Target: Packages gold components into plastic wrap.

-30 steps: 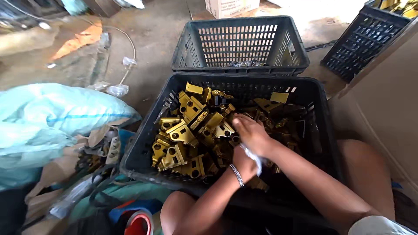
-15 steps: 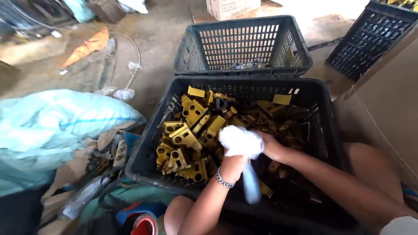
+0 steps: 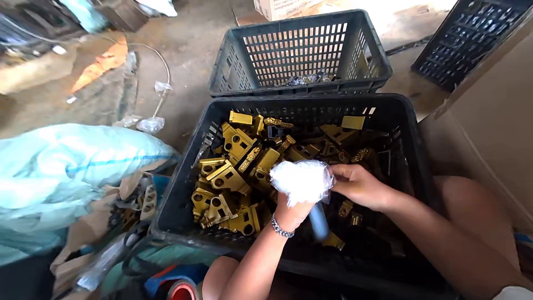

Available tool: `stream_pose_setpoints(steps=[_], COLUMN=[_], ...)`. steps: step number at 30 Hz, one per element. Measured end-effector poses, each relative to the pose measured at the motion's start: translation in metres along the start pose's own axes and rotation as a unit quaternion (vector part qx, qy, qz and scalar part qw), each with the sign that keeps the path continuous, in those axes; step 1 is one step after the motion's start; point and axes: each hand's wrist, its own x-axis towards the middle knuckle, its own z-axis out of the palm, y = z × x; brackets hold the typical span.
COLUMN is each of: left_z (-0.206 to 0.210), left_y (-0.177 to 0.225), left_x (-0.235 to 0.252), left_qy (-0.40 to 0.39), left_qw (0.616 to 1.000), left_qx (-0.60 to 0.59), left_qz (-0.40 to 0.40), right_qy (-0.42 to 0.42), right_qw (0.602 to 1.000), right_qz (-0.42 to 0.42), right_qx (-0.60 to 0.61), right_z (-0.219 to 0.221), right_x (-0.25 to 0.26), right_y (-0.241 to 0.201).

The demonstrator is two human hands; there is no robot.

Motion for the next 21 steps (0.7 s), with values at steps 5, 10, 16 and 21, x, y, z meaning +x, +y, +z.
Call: stream_pose_setpoints(steps=[5,10,16,21], left_z=[0.004,-0.009,-0.005,-0.010], left_y=[0.029,0.016,0.016,0.011], left_x=[0.006,0.001,0.001,0.003], left_qy=[-0.011,-0.014,-0.014,-0.030], left_qw=[0.969,0.997,0.996,0.999], left_qx=[-0.183,-0.004,-0.007,0.021], left_qz=[-0.168,-0.078,-0.083,-0.018], right_qy=[-0.072,-0.042,-0.036,-0.094], right_qw=[0.991,0.994,0.997,0.990], right_qz=[0.080,0.078,0.057,0.070], right_qx=[0.074,0.057,0.041,0.083], right_z=[-0.013,-0.015,-0.014,-0.011], right_x=[0.005,0.004,0.003,0.005], right_y=[0.000,-0.001,0.004,0.006])
